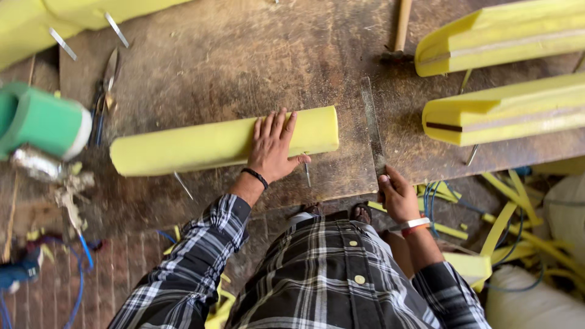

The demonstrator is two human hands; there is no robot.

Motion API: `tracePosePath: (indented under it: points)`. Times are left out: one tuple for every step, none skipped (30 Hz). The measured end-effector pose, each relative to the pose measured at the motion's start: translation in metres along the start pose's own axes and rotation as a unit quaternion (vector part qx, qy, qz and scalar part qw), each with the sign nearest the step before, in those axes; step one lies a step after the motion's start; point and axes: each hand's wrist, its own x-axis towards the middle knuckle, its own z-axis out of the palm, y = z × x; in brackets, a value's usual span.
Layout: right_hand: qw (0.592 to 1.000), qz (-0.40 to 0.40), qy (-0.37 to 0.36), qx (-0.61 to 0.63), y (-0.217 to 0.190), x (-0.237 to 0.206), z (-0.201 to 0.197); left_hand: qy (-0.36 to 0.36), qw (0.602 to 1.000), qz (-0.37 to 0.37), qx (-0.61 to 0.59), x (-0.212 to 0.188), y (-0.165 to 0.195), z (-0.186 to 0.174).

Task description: The person applies adhesive to a yellow foam piece using a spray gun, then folds the foam around a wooden frame and secures it with metal rods. They use a metal ruler to press the foam edges and trim excess material.

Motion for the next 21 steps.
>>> tracePosePath:
  points:
    - [0.999,0.012,-0.017,-0.025,0.003,0.013,-0.007,-0.003,1.0,-0.027,0.01,0.001,0.008,-0.003]
    - [0.998,0.024,-0.034,-0.051,0.006,0.026,-0.012,-0.001,0.998,-0.059,0.018,0.002,0.016,-0.004]
    - [0.997,0.013,-0.042,-0.07,0.009,0.038,-0.015,-0.001,0.996,-0.09,0.026,0.003,0.024,-0.006]
    - [0.995,0.001,-0.049,-0.088,0.011,0.05,-0.016,0.0,0.992,-0.12,0.035,0.004,0.032,-0.008]
    - [0.993,-0.012,-0.056,-0.104,0.012,0.061,-0.017,-0.024,0.987,-0.151,0.039,0.007,0.039,-0.009]
    - [0.99,-0.015,-0.066,-0.124,0.011,0.071,-0.018,-0.047,0.981,-0.181,0.043,0.011,0.045,-0.011]
    - [0.987,-0.018,-0.075,-0.143,0.011,0.079,-0.017,-0.071,0.974,-0.209,0.048,0.015,0.05,-0.013]
    - [0.984,-0.019,-0.081,-0.16,0.01,0.085,-0.017,-0.083,0.974,-0.204,0.045,0.019,0.055,-0.013]
    - [0.982,-0.004,-0.098,-0.161,0.009,0.088,-0.016,-0.096,0.975,-0.198,0.042,0.024,0.061,-0.013]
    - [0.98,0.01,-0.113,-0.162,0.007,0.092,-0.015,-0.107,0.975,-0.19,0.04,0.03,0.067,-0.013]
    - [0.978,0.024,-0.127,-0.163,0.005,0.093,-0.014,-0.113,0.975,-0.191,0.028,0.038,0.074,-0.011]
    - [0.976,0.051,-0.138,-0.158,0.003,0.094,-0.013,-0.119,0.974,-0.191,0.015,0.046,0.081,-0.009]
    - [0.974,0.077,-0.148,-0.153,0.002,0.094,-0.013,-0.124,0.974,-0.189,0.003,0.05,0.086,-0.008]
    - [0.971,0.105,-0.157,-0.148,0.002,0.094,-0.013,-0.106,0.974,-0.202,-0.001,0.052,0.089,-0.008]
    - [0.973,0.131,-0.157,-0.103,0.003,0.093,-0.013,-0.087,0.973,-0.214,-0.005,0.053,0.091,-0.007]
    - [0.973,0.158,-0.157,-0.057,0.003,0.092,-0.013,-0.069,0.972,-0.227,-0.009,0.054,0.093,-0.007]
    - [0.97,0.186,-0.156,-0.012,0.004,0.089,-0.013,-0.083,0.97,-0.228,-0.003,0.052,0.093,-0.007]
    - [0.962,0.205,-0.168,0.067,0.005,0.086,-0.012,-0.098,0.968,-0.229,0.002,0.049,0.093,-0.007]
    - [0.947,0.222,-0.179,0.144,0.006,0.082,-0.01,-0.111,0.966,-0.232,0.008,0.048,0.091,-0.007]
    - [0.926,0.238,-0.191,0.221,0.005,0.078,-0.007,-0.116,0.965,-0.236,0.004,0.048,0.089,-0.007]
    - [0.913,0.259,-0.204,0.24,0.006,0.073,-0.001,-0.125,0.963,-0.238,-0.002,0.049,0.087,-0.006]
